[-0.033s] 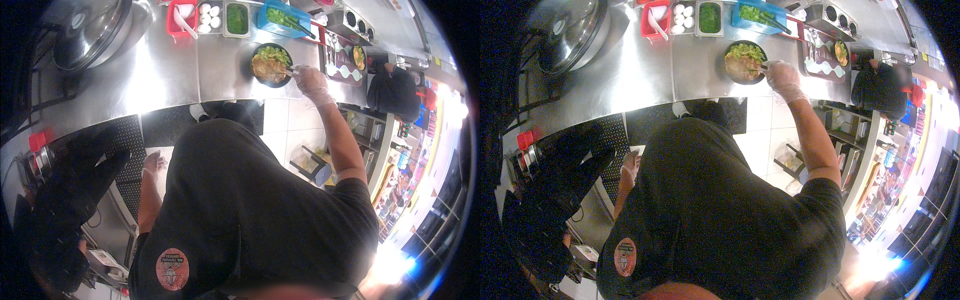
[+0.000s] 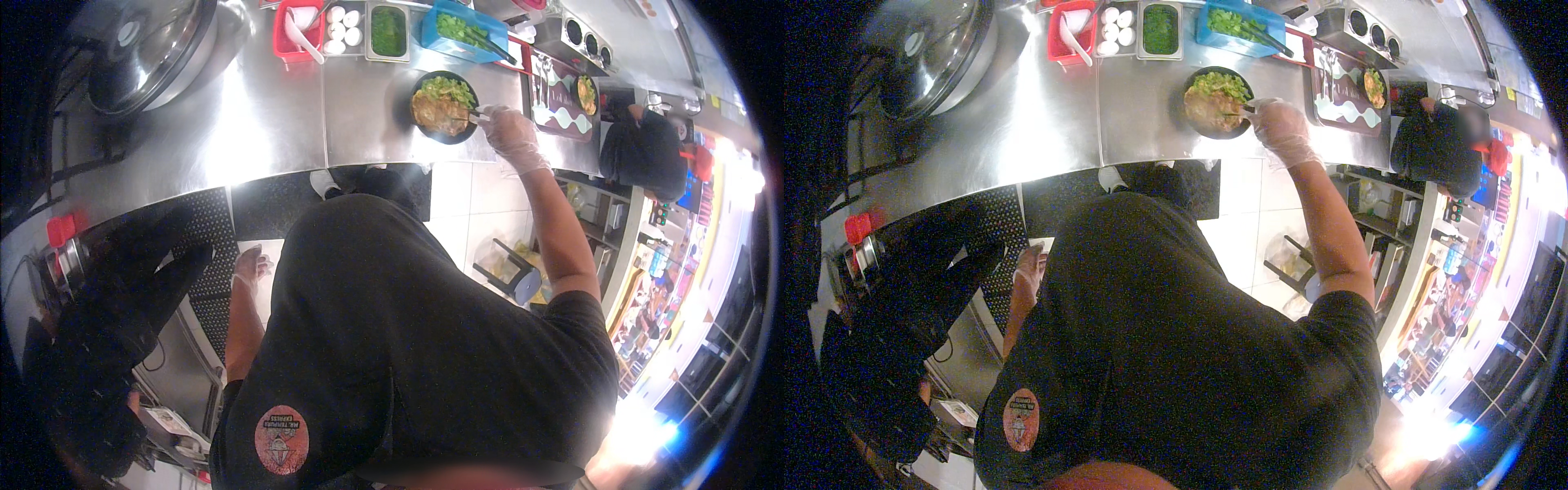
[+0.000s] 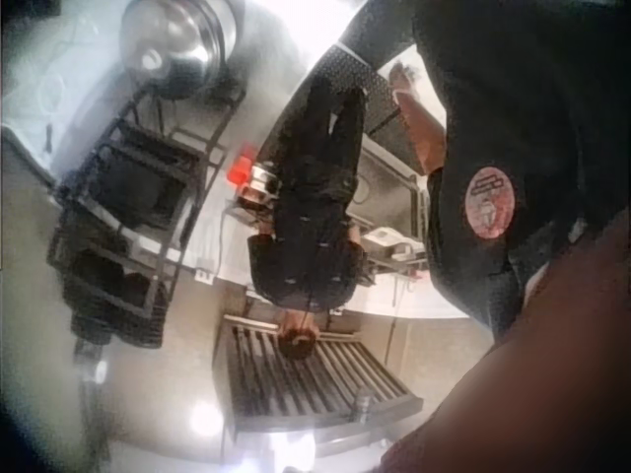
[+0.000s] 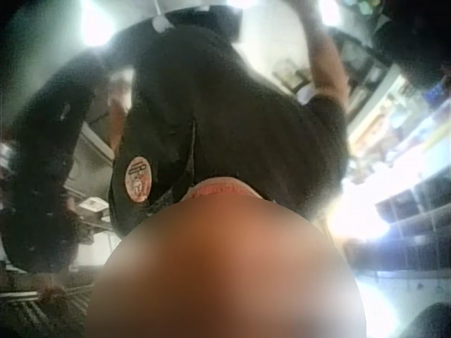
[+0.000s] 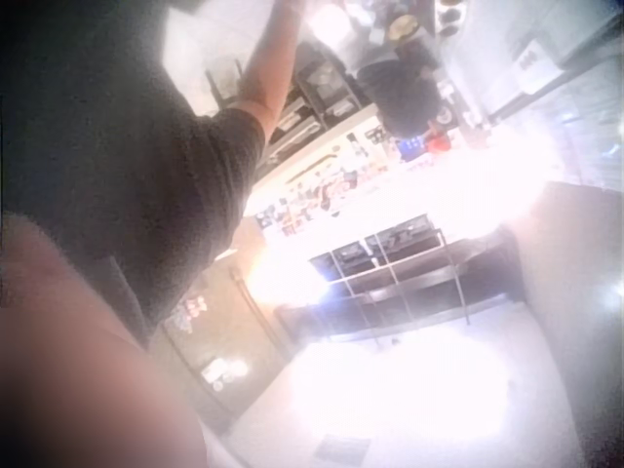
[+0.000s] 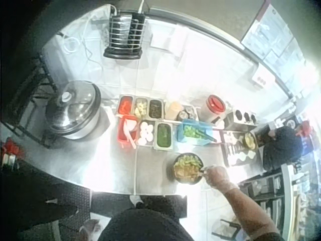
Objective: The person assembles multiple rice bowls by scooping rice, adding cooked meat, and topping with chopped lettuce. The person places the finished bowls onto trays and moves them to a serving counter.
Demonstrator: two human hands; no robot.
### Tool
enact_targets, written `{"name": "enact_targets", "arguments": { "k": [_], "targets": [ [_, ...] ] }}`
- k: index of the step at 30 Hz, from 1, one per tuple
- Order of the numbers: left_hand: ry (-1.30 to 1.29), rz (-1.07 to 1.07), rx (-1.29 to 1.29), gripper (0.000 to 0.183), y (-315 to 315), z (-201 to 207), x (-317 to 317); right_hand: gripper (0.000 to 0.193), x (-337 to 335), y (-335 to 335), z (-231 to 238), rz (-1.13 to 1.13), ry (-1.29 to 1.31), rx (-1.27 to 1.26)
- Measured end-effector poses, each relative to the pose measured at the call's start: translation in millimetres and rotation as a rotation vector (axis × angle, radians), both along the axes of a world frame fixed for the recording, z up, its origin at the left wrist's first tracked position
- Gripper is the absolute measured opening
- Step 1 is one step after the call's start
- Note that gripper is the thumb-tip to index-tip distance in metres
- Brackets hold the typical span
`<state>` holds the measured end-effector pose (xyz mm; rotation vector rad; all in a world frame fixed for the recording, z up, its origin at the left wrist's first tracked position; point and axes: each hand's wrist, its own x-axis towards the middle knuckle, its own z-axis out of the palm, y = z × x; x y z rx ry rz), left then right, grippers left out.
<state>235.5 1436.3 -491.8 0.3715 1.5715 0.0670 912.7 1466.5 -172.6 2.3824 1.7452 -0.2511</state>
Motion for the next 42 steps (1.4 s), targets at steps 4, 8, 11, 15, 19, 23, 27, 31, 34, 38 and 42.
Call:
{"name": "enact_targets", "arguments": {
  "k": [4, 8, 11, 15, 19, 23, 27, 31, 34, 38, 42],
  "targets": [
    [-0.015, 0.023, -0.007, 0.044, 16, -9, 10, 0.03, 12, 19, 12, 0.004, -0.021, 0.059],
    [0.07, 0.048, 0.011, 0.043, 22, 16, 27, 0.029, 11, 54, 31, 0.046, 0.014, 0.155],
    [0.026, 0.055, -0.022, 0.042, 14, 15, 19, 0.033, 1, 99, 20, 0.081, 0.037, 0.137],
    [0.052, 0.056, -0.009, 0.042, 10, 21, 18, 0.033, -9, 157, -20, 0.089, 0.062, 0.107],
    [0.073, 0.078, 0.025, 0.043, -5, 33, 12, 0.029, -18, 197, -52, 0.113, 0.014, -0.006],
    [0.017, 0.153, -0.037, 0.042, -30, 17, -9, 0.02, -19, 217, -80, 0.248, -0.038, 0.029],
    [0.062, 0.12, -0.008, 0.04, -40, 11, -3, 0.033, -5, 206, -75, 0.205, 0.1, 0.102],
    [0.005, 0.084, 0.007, 0.04, -49, 1, -13, 0.034, -7, 196, -53, 0.081, 0.162, 0.115],
    [-0.058, 0.128, 0.035, 0.042, -46, -5, -13, 0.034, -3, 192, -45, 0.042, 0.2, 0.115],
    [0.04, 0.102, 0.026, 0.044, -12, 20, 16, 0.035, -9, 178, -30, 0.022, 0.242, 0.227],
    [-0.001, 0.077, 0.02, 0.042, -1, 22, 18, 0.033, -15, 173, -35, -0.075, 0.281, 0.218]
  ]
}}
